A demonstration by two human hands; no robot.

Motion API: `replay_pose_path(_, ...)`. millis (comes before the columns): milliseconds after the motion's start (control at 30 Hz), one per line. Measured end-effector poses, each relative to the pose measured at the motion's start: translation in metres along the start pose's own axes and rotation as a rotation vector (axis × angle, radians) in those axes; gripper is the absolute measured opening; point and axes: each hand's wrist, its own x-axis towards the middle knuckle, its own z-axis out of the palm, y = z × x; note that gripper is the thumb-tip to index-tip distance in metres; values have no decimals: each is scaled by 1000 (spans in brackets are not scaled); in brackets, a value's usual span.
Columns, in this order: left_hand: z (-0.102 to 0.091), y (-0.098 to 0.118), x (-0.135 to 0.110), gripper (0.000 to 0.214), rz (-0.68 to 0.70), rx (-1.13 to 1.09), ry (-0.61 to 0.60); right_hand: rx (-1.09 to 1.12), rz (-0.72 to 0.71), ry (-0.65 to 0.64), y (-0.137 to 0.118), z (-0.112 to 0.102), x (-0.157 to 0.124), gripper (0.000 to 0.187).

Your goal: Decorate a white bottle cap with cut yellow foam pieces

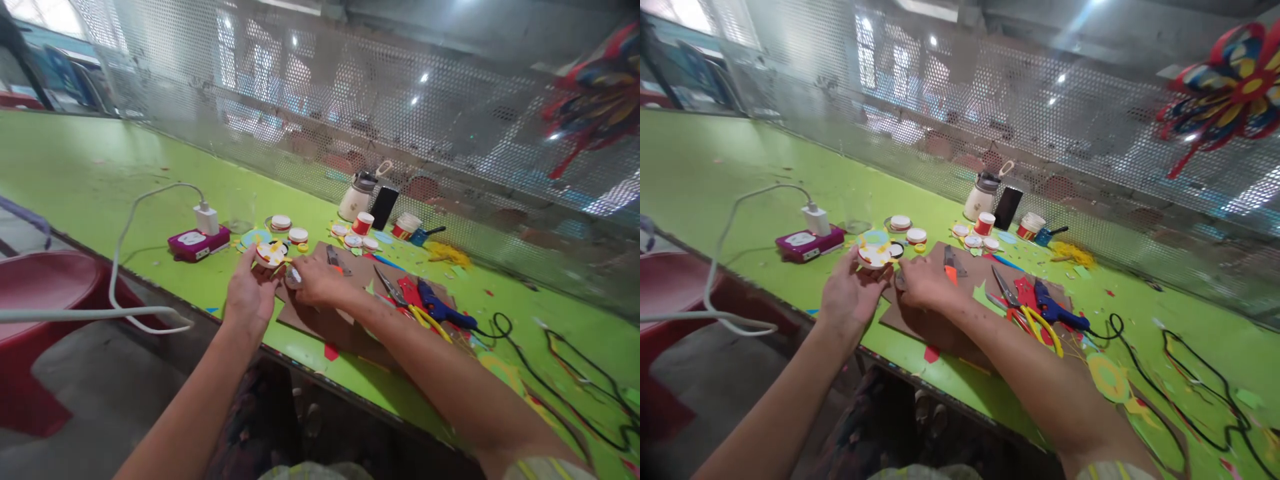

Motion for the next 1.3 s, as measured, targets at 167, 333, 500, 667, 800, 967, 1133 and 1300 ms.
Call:
replay_pose_path(167,-1,0,0,16,-15,1,12,-98,-45,10,-4,0,-6,31)
replay_pose_path(333,-3,-1,1,13,-9,0,22,-137,-79,9,-10,-6,-16,23)
replay_pose_path(500,-3,-2,1,12,-10,0,26,-103,-38,29,-7,-2,-15,24)
replay_pose_path(667,-4,-2,2,12,-42,19,26,27,48,21,7,-1,-9,26)
replay_pose_path(800,-5,-1,2,14,-85,59,12,203,112,45,21,-4,-8,37)
replay_pose_path(967,-5,-2,0,16,-113,109,-18,412,205,100,40,-2,-11,41)
replay_pose_path(1133,-2,-4,-3,18,-152,165,-61,512,217,108,44,-2,-15,49)
replay_pose_path(1300,8,1,2,16,-177,208,-87,493,143,86,33,-5,-23,54)
